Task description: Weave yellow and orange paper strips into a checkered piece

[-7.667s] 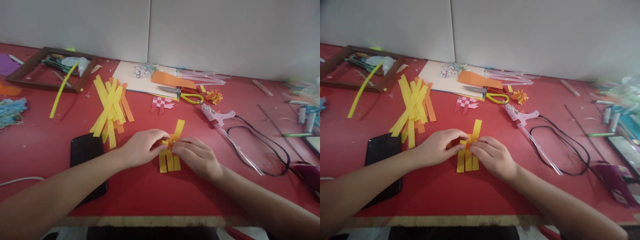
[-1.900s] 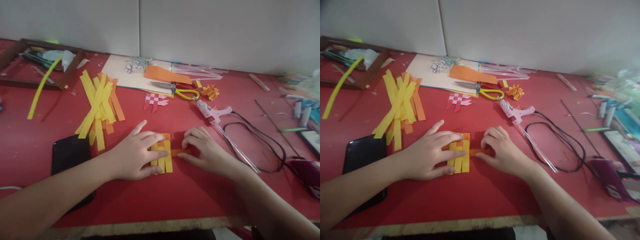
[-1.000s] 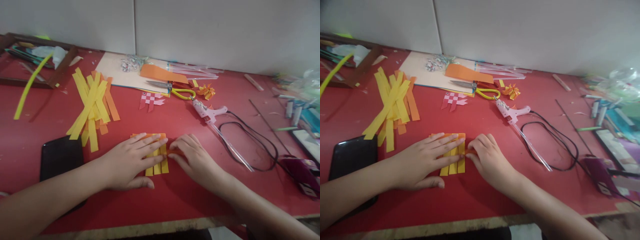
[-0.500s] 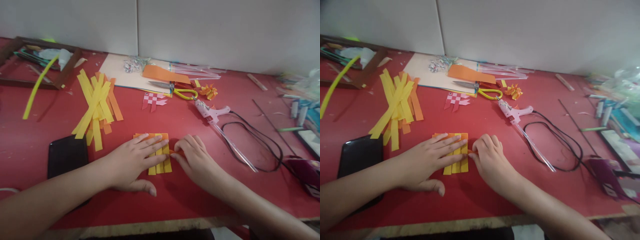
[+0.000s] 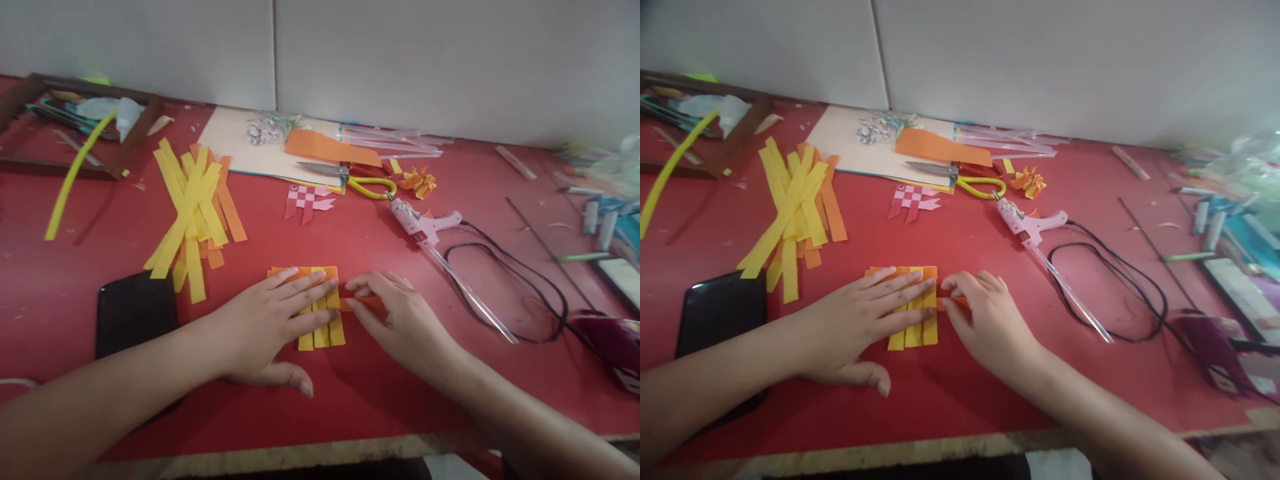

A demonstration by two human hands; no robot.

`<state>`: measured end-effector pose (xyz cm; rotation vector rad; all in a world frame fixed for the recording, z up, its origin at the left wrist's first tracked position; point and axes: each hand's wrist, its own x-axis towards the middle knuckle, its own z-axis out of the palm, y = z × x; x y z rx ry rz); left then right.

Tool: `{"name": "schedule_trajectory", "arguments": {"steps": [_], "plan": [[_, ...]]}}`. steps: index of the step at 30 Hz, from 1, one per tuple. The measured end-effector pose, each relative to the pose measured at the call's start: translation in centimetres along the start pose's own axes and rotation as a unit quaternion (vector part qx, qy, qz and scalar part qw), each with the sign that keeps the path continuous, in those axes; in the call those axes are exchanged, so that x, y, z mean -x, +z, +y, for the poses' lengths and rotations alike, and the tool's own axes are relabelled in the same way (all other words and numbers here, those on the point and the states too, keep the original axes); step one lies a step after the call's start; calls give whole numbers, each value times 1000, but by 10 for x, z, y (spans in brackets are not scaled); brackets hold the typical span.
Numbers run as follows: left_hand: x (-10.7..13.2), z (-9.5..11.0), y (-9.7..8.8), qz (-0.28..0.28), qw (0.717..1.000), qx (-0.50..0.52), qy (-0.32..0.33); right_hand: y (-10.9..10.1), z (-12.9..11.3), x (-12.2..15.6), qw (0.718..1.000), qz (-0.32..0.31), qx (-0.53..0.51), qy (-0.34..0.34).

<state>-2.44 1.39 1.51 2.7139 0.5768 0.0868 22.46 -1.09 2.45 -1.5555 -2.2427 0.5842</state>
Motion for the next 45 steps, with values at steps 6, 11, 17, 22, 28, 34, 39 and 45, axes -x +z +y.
{"name": "schedule_trajectory", "arguments": {"steps": [6, 11, 17, 22, 28, 34, 39, 45], "plan": [[0, 0, 1, 1, 1000, -8, 0, 0, 1, -4, 999, 41, -7, 9], [0, 0, 1, 6, 1000, -8, 1, -1, 5, -4, 999, 34, 15, 14], [-2, 1, -1, 12, 1000, -15, 17, -1, 6, -3, 986, 98, 114, -68], [-6, 1, -4, 150, 989, 9, -6, 1, 12, -8, 975, 78, 35, -204], [-3, -8, -13, 156, 981, 59, -97, 9, 16, -15, 975, 51, 20, -214], [1, -16, -14, 122, 987, 47, -89, 8, 19, -14, 979, 20, 18, -202], [1, -20, -14, 120, 987, 40, -96, 6, 23, -15, 977, 1, 16, -211], [0, -17, -18, 130, 983, 51, -123, 7, 24, -15, 977, 8, 6, -212]]}}
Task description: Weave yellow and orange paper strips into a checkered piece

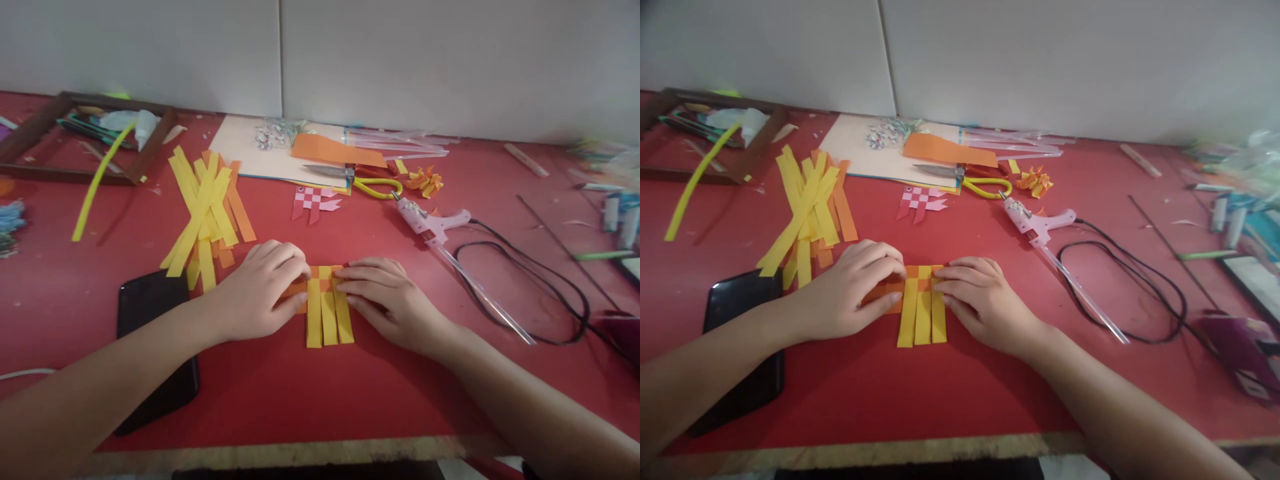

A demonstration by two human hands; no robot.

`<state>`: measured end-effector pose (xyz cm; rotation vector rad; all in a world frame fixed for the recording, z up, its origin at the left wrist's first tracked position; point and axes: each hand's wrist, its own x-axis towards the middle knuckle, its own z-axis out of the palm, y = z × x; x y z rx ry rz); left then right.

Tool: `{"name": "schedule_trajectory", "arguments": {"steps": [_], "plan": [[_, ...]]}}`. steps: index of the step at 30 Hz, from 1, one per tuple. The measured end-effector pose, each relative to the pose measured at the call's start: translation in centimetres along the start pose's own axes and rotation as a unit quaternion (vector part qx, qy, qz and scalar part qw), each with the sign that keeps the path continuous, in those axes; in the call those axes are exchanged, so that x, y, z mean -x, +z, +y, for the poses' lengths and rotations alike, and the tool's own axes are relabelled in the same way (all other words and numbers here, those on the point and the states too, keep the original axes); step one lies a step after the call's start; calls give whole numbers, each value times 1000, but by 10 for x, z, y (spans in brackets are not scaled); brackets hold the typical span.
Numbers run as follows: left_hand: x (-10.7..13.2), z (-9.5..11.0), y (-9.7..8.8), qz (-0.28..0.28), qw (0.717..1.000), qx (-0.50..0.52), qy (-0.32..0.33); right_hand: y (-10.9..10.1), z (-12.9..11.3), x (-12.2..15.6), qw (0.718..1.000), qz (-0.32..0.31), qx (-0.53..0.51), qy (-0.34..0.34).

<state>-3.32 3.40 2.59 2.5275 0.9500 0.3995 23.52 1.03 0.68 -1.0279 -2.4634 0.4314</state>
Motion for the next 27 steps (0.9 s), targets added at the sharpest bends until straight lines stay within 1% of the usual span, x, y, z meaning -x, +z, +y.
{"name": "schedule_trajectory", "arguments": {"steps": [3, 7, 10, 14, 21, 27], "plan": [[0, -1, 0, 5, 1000, -7, -3, 0, -1, -1, 1000, 25, -5, 6], [1, -4, 2, 12, 1000, -9, 19, 0, 0, -4, 997, 68, -2, 30], [-1, -5, 3, 6, 1000, 4, 31, 0, 2, -6, 998, 58, 2, 35], [-3, -6, 3, 3, 999, 24, 28, 3, 6, -7, 998, 39, 11, 39], [-3, -9, 4, 11, 999, 35, 30, 3, 5, -7, 998, 34, 9, 51], [-4, -9, 4, 14, 999, 34, 27, 4, 6, -7, 998, 32, 10, 49]]}}
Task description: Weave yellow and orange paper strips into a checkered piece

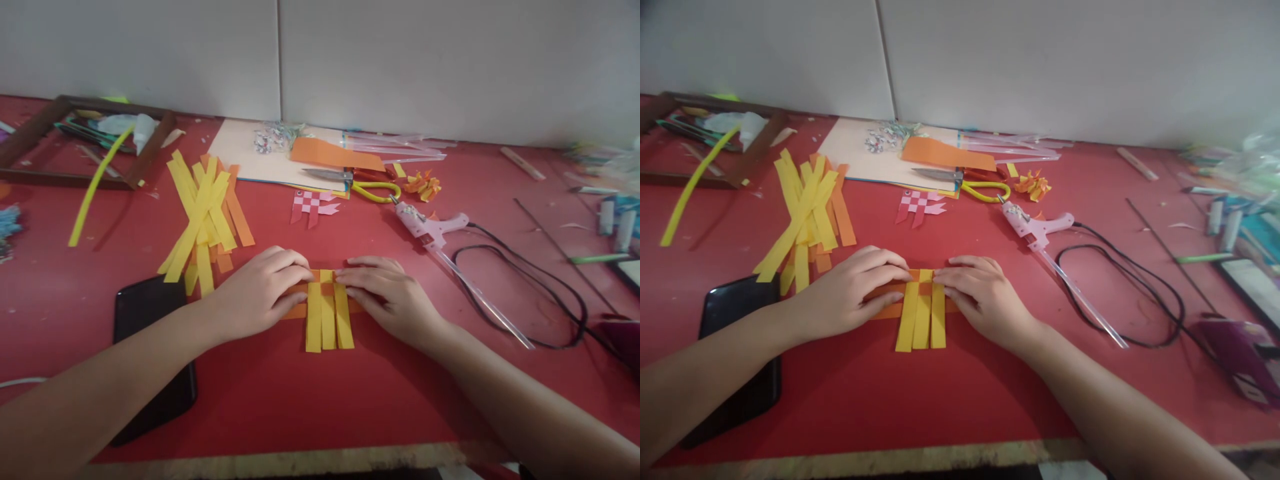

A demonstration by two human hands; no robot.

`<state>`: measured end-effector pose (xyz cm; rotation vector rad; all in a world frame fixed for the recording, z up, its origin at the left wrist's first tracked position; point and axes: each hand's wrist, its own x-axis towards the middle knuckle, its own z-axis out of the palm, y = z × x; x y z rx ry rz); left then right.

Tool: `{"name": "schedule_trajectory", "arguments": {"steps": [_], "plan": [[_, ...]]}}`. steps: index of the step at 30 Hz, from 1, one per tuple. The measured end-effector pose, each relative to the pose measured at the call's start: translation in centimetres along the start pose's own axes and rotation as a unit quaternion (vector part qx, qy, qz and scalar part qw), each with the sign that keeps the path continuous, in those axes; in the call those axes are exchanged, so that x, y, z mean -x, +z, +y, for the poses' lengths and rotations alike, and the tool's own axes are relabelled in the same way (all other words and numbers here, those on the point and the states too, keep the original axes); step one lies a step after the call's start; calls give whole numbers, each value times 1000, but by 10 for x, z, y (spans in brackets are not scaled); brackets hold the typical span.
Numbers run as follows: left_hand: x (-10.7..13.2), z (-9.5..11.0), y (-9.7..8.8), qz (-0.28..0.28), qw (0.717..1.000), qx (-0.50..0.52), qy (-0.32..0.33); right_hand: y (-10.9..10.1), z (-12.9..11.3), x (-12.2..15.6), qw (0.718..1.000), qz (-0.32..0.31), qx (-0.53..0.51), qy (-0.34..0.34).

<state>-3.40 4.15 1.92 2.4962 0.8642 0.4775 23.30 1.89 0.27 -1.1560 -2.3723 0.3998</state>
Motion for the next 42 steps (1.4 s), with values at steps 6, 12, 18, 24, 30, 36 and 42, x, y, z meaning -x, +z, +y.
{"name": "schedule_trajectory", "arguments": {"steps": [6, 12, 18, 24, 30, 36, 42], "plan": [[0, 0, 1, -2, 1000, -2, -1, 0, 1, 0, 1000, 1, -3, -8], [0, 2, 0, -1, 1000, -5, 9, -2, 0, 0, 1000, -1, -10, -26], [0, -1, 0, -1, 1000, -9, 12, -2, 0, 0, 1000, -6, -9, -25], [1, 1, 1, 11, 1000, -19, 19, -3, -2, 0, 1000, -7, -6, -19], [-2, 4, -1, 28, 998, -52, 30, -4, -3, 1, 1000, -4, -8, -26], [1, 4, 3, 30, 994, -74, 72, -3, -6, 1, 999, 1, 13, -35], [2, 3, 4, 22, 989, -80, 123, -2, -5, 0, 999, 2, 3, -43]]}}
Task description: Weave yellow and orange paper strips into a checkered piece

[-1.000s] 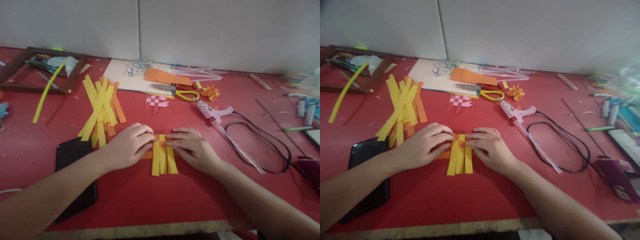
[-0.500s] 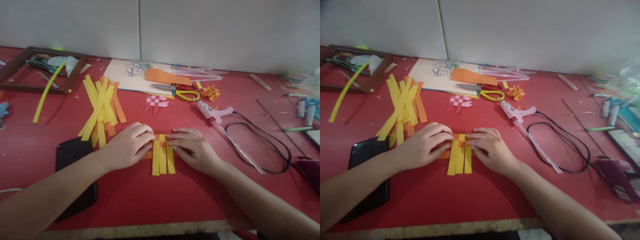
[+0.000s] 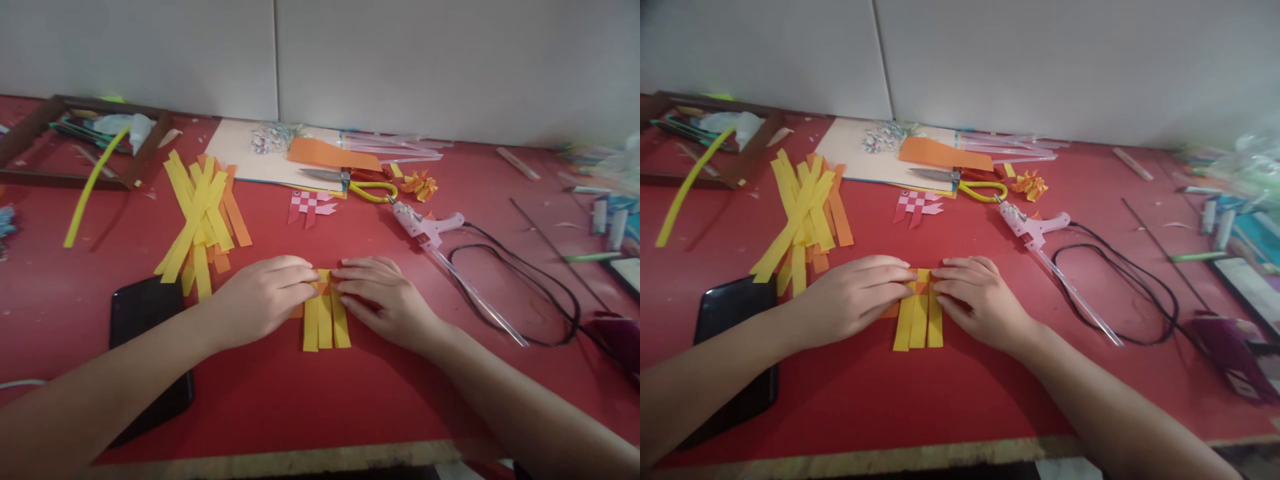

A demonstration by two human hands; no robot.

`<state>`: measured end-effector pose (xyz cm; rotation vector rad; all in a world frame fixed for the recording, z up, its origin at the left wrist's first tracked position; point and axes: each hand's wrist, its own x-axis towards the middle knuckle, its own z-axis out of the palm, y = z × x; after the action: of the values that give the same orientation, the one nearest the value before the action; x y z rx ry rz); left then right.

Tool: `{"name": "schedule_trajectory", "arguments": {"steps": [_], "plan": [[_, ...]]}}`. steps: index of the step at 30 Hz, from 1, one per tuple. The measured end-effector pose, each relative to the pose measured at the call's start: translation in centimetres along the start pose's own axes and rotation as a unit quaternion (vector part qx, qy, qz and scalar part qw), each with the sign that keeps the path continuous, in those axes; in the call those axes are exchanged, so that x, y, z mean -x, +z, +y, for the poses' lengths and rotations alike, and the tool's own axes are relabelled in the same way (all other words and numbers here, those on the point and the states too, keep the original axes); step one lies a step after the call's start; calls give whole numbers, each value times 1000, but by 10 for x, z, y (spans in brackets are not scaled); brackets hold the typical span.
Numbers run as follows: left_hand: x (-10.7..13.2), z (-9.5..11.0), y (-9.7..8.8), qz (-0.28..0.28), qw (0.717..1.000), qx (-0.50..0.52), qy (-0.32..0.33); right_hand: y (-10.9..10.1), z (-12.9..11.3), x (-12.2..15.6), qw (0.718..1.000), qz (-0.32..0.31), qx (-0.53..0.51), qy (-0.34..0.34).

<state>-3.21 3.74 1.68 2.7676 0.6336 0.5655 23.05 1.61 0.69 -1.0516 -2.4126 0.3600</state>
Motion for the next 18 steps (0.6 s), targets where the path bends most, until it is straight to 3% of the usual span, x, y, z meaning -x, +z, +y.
{"name": "schedule_trajectory", "arguments": {"steps": [7, 13, 18], "plan": [[3, -2, -5, -62, 996, 55, -46, -2, 5, 2, 1000, -20, -16, -14], [1, -2, -7, -68, 991, 90, -69, -12, 15, 3, 995, -93, -18, -34], [0, -1, -5, -54, 991, 99, -68, -17, 16, 3, 995, -98, -18, -24]]}}
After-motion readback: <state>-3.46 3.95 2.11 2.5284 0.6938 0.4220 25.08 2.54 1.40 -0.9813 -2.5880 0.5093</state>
